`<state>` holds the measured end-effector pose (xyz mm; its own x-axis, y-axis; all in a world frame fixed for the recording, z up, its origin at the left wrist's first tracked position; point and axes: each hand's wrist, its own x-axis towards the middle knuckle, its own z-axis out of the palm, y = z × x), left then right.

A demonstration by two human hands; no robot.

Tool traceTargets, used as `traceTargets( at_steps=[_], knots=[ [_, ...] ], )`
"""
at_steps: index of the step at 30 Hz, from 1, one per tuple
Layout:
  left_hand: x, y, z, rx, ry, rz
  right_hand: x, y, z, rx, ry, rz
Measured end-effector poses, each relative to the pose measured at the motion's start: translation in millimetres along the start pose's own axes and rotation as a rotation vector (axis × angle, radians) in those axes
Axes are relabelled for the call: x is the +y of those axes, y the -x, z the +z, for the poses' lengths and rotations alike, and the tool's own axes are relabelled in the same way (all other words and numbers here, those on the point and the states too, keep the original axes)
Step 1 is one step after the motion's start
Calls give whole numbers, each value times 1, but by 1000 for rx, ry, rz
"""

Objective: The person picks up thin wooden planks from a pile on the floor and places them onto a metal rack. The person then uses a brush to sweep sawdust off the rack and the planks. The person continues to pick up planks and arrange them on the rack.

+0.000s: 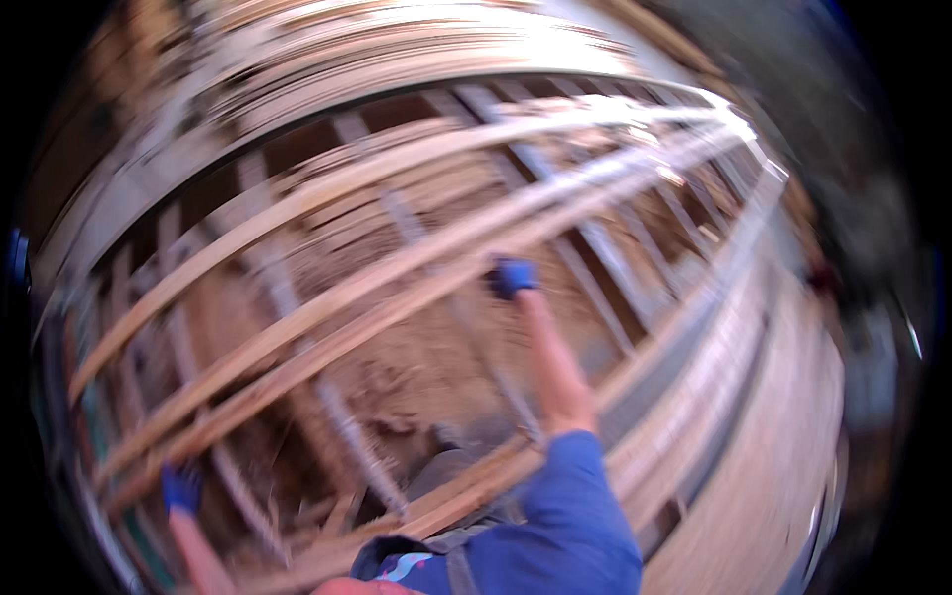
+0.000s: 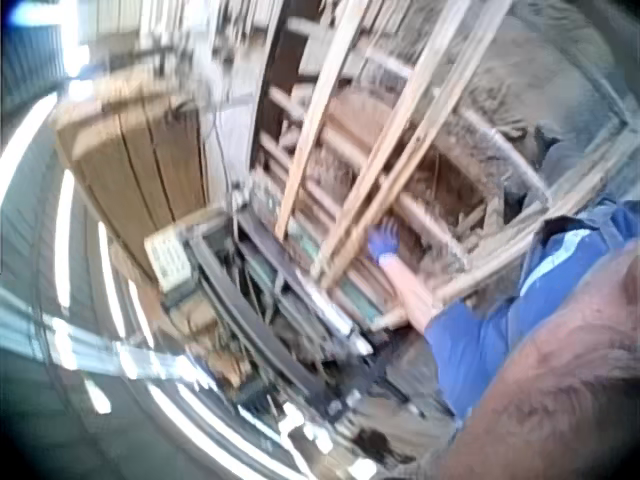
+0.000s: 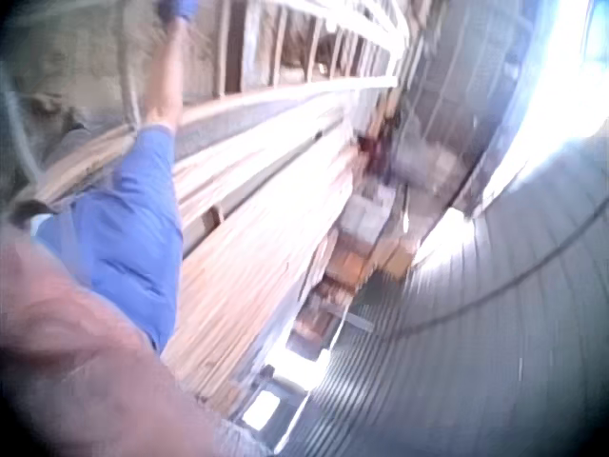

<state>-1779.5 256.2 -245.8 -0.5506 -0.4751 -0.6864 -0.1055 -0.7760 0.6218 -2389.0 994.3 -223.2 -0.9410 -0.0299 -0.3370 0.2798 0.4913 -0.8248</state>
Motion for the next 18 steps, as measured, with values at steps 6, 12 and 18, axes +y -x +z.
traceTargets(
  at_steps=[6, 12, 18],
  knots=[
    [-4, 179, 171, -56, -697, 234, 17, -81, 24, 120, -562, 218],
    [-97, 383, 104, 165, -529, 463, -22, -108, 88, -166, -767, 156],
    [-187, 485, 107, 421, -1041, 911, -70, 31, 120, -283, -507, -23]
  ],
)
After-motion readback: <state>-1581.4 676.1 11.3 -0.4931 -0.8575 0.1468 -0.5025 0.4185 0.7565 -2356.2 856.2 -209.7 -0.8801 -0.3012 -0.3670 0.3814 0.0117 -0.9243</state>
